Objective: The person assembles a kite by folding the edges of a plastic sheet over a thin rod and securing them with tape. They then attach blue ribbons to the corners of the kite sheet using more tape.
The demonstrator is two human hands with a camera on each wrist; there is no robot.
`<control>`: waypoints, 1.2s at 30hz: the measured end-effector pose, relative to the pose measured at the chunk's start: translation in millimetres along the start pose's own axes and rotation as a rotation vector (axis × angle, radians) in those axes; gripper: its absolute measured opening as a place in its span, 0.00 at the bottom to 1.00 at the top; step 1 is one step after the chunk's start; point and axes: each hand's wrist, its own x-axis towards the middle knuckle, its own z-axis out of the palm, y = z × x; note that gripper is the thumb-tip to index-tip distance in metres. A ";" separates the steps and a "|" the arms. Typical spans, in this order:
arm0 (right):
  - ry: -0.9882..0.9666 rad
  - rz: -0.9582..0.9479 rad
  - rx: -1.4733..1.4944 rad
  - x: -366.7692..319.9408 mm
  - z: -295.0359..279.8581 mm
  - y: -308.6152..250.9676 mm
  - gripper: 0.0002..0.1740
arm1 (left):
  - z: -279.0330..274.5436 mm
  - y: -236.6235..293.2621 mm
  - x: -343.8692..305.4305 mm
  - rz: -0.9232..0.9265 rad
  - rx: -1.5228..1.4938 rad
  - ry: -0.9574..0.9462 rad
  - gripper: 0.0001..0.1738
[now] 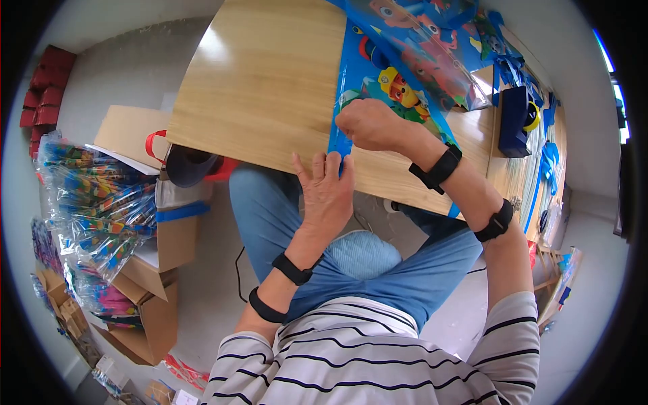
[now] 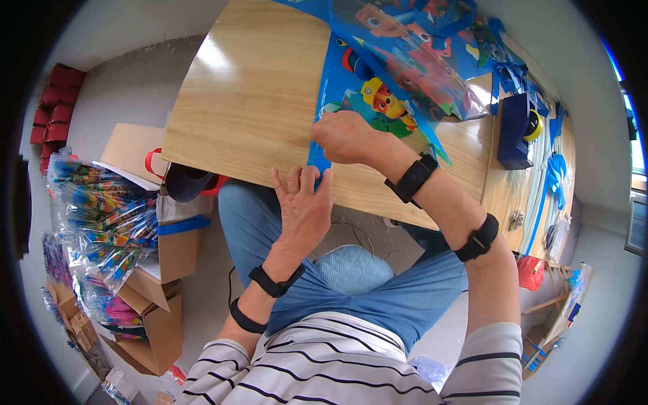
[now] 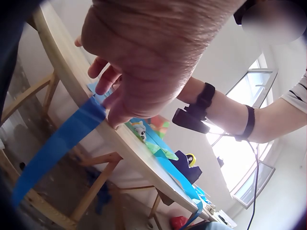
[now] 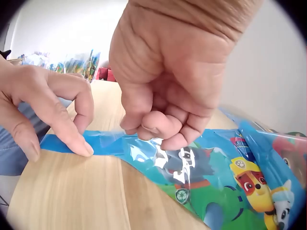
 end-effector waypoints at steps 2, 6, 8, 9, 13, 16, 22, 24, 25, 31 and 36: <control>0.001 0.003 0.053 0.9 1.7 1.2 0.06 | 0.9 -0.5 -0.3 -0.001 -0.004 -0.002 0.33; 0.035 0.003 0.068 -0.2 8.5 3.3 0.01 | -0.9 0.3 0.3 -0.005 0.005 0.000 0.33; 0.037 0.006 0.060 1.0 10.9 5.3 0.01 | -1.2 0.6 0.7 -0.010 0.012 -0.007 0.33; 0.039 0.007 0.057 1.8 12.0 5.9 0.01 | -1.2 0.8 0.7 -0.009 0.012 -0.002 0.33; 0.048 0.018 0.058 2.8 12.8 6.5 0.00 | 0.6 1.6 0.6 0.005 0.006 0.030 0.32; 0.037 0.032 0.062 3.6 12.6 6.5 0.00 | 1.9 0.9 0.2 0.026 -0.006 0.043 0.32; 0.018 0.050 0.013 6.3 13.8 8.0 0.01 | -0.6 1.4 1.5 0.039 -0.008 0.024 0.31; -0.003 0.065 -0.040 9.7 12.6 7.3 0.02 | -0.5 2.1 1.0 0.040 -0.001 0.016 0.31; -0.024 0.097 -0.039 10.8 10.4 7.6 0.03 | -0.7 2.9 1.2 0.042 0.002 0.012 0.31; 0.115 0.208 0.109 10.3 -0.3 13.8 0.11 | -4.0 3.9 2.5 0.057 0.018 0.006 0.28; 0.496 0.402 0.315 1.6 -20.3 22.3 0.18 | -5.7 5.4 1.6 0.051 0.066 -0.018 0.32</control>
